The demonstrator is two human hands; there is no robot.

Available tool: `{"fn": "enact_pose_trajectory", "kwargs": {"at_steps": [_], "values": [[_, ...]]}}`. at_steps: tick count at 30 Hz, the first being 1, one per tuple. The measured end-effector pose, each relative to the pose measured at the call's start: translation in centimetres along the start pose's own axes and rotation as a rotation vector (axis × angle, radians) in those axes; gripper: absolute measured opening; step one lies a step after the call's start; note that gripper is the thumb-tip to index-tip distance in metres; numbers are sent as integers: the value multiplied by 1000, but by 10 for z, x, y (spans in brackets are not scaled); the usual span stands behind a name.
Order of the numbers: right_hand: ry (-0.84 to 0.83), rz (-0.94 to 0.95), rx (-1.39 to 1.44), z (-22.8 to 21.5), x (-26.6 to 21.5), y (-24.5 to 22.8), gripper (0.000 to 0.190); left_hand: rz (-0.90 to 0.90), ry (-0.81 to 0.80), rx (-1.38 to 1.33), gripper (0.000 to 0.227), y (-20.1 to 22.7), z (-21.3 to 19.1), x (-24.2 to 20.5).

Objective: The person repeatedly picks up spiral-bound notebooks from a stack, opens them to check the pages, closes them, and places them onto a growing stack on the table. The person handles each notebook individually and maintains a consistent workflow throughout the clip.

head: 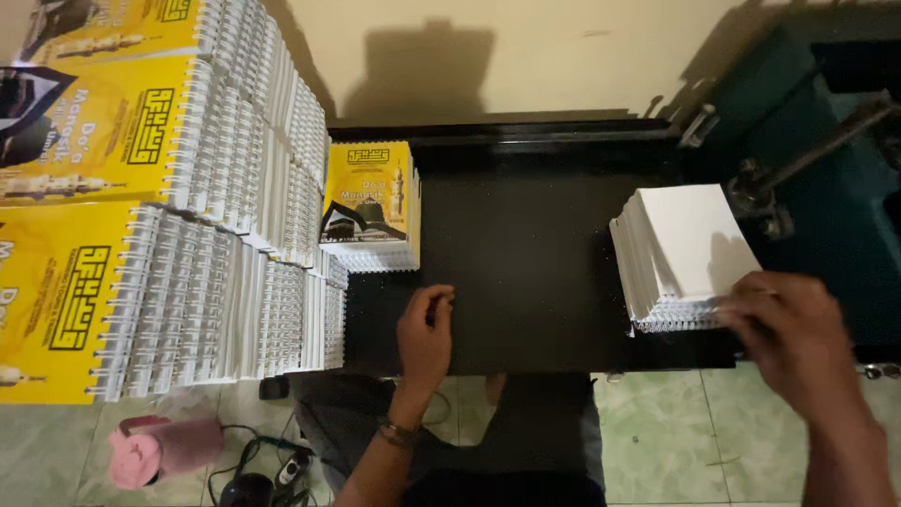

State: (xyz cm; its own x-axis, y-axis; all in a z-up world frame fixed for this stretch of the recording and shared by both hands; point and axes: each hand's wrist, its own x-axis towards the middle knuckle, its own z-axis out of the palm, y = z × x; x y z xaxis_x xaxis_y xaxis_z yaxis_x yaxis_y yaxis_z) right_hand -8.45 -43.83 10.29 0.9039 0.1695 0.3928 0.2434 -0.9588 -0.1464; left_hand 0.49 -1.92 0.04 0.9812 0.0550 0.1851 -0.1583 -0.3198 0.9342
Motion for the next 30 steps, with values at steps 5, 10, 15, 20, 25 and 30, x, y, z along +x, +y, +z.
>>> {"fn": "enact_pose_trajectory", "kwargs": {"at_steps": [5,10,15,20,25,30], "values": [[-25,-2,21,-72,45,-20,10,-29,-6,-5,21,-4,-1,0],[-33,-87,12,-112,87,-54,22,-90,33,-158,18,11,-3,-1],[-109,-286,192,-91,106,-120,15,257,-16,-167,18,90,-23,-8],[-189,-485,385,-38,129,-165,14,487,-79,-211,41,123,-27,-3],[-124,-361,487,-2,146,-197,31,101,-170,-408,38,100,-17,8],[-130,-380,440,12,149,-195,36,14,-166,-467,29,78,-17,17]]}}
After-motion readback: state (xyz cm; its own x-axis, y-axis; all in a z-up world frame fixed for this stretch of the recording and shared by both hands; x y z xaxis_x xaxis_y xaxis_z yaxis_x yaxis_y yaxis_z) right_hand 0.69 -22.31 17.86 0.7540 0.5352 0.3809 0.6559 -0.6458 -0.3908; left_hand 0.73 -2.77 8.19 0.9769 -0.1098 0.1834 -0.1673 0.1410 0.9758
